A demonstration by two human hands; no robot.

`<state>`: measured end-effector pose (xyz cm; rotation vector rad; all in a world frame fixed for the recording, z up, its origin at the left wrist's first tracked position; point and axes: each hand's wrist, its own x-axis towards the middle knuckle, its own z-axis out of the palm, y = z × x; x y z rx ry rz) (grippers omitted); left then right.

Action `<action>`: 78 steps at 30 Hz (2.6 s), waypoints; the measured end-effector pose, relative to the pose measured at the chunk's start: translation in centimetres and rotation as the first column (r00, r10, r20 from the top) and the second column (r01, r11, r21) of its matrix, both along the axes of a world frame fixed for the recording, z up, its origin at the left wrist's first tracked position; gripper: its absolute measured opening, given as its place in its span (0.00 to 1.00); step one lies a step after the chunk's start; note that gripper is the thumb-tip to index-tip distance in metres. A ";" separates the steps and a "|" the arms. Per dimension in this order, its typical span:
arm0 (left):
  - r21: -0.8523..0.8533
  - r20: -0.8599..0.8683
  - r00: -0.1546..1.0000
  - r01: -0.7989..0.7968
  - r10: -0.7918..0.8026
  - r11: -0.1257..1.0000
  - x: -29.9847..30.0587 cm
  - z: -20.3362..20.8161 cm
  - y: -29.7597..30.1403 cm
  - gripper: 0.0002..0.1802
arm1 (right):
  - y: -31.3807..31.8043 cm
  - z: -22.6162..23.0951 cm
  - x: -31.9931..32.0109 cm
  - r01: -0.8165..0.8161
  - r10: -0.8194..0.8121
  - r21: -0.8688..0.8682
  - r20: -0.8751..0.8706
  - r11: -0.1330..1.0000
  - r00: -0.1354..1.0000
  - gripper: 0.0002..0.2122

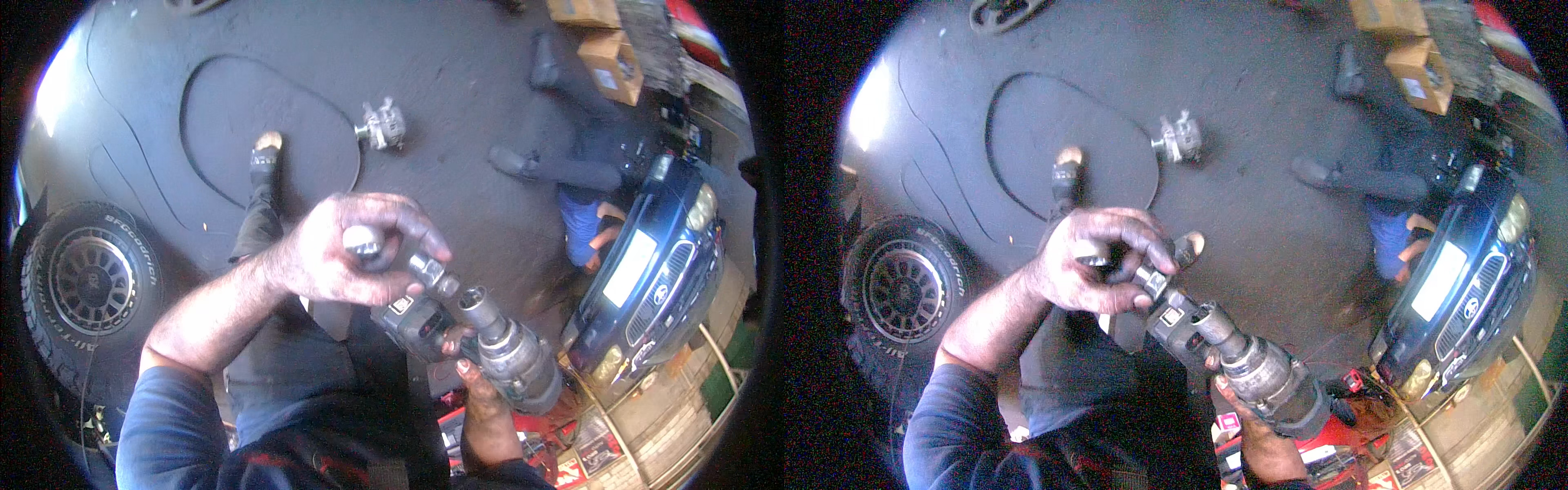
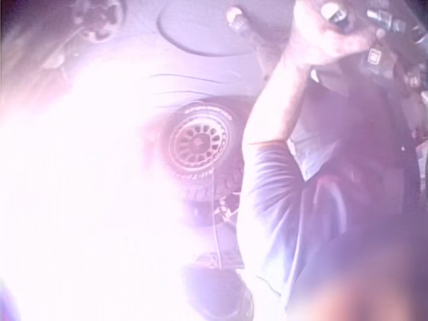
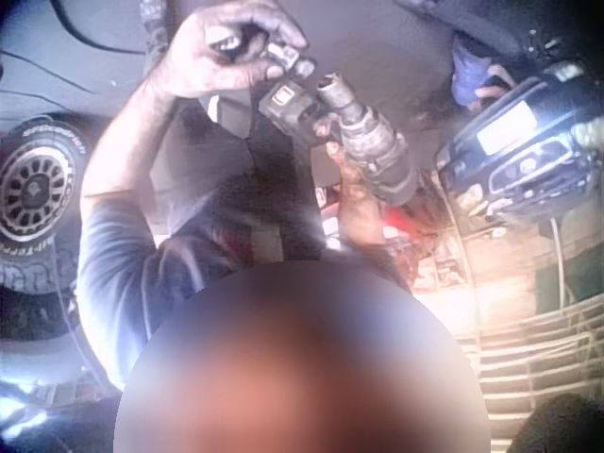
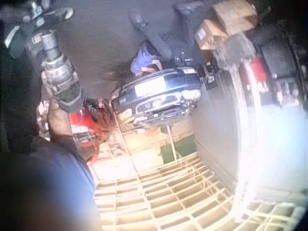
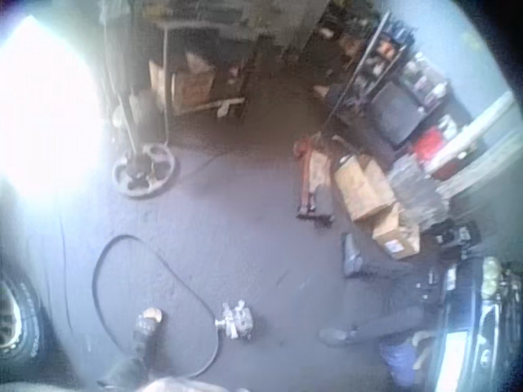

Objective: The person uses a cordless impact wrench and a socket to remove a bolt from a car alternator. They then swap the socket, retrieve a new bolt, and continue working on the alternator in a garage setting.

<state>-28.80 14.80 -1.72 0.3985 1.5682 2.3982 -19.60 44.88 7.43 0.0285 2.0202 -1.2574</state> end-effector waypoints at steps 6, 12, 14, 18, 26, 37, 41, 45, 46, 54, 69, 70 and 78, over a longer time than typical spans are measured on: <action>-0.055 -0.238 0.971 0.003 -0.016 0.998 -0.8 14.9 0.3 0.18 | -0.5 9.3 1.1 0.209 -0.217 -0.169 -0.031 0.963 0.976 0.21; -0.303 -0.311 0.923 0.130 -0.226 0.944 1.0 30.3 0.1 0.18 | 1.5 18.4 0.5 -0.327 0.266 -0.051 -0.470 0.944 0.842 0.23; -0.398 -0.320 0.910 0.124 -0.265 0.909 3.0 35.7 0.9 0.17 | 1.8 21.3 2.9 -0.310 0.242 -0.032 -0.547 0.950 0.801 0.24; -0.586 -0.229 0.924 0.122 -0.307 0.801 8.4 44.1 2.6 0.17 | 2.2 22.9 9.0 -0.027 -0.201 -0.438 -0.465 0.899 0.862 0.15; -0.720 -0.253 0.898 0.073 -0.359 0.690 9.6 47.1 3.2 0.19 | 3.7 19.5 10.4 -0.061 -0.102 -0.194 -0.729 0.979 0.676 0.15; -0.752 0.088 0.994 0.023 0.065 0.658 11.1 46.2 5.0 0.28 | 0.9 23.0 8.8 -0.041 -0.202 -0.293 -0.746 0.955 0.635 0.13; -0.602 0.237 0.955 -0.001 0.180 0.799 10.9 45.3 5.8 0.19 | 1.0 23.1 8.4 0.013 -0.183 -0.229 -0.742 0.973 0.645 0.14; -0.298 0.297 0.923 -0.155 0.246 0.942 11.4 43.9 7.2 0.23 | 0.4 22.9 7.9 0.052 -0.164 -0.166 -0.786 0.985 0.596 0.14; -0.319 0.274 0.934 -0.136 0.228 0.938 11.3 43.7 7.3 0.23 | 0.2 22.9 7.8 0.069 -0.238 -0.243 -0.784 0.967 0.573 0.13; -0.283 0.101 0.994 -0.010 0.041 0.959 9.7 44.0 7.6 0.19 | -0.3 23.3 7.4 0.169 -0.545 -0.772 -0.258 0.612 0.798 0.21; 0.156 0.654 0.757 -0.108 -0.021 0.982 8.1 38.5 6.3 0.21 | -0.6 21.4 5.8 0.181 -0.515 -0.832 -0.140 0.524 0.846 0.23; 0.180 0.568 0.823 -0.090 -0.029 0.979 8.3 38.3 6.3 0.22 | -0.4 21.3 5.8 0.157 -0.497 -0.836 -0.152 0.525 0.854 0.23; -0.395 -0.029 0.993 -0.116 0.114 0.911 11.6 40.4 7.6 0.25 | 0.1 22.4 6.4 0.085 -0.489 -0.695 -0.408 0.714 0.771 0.20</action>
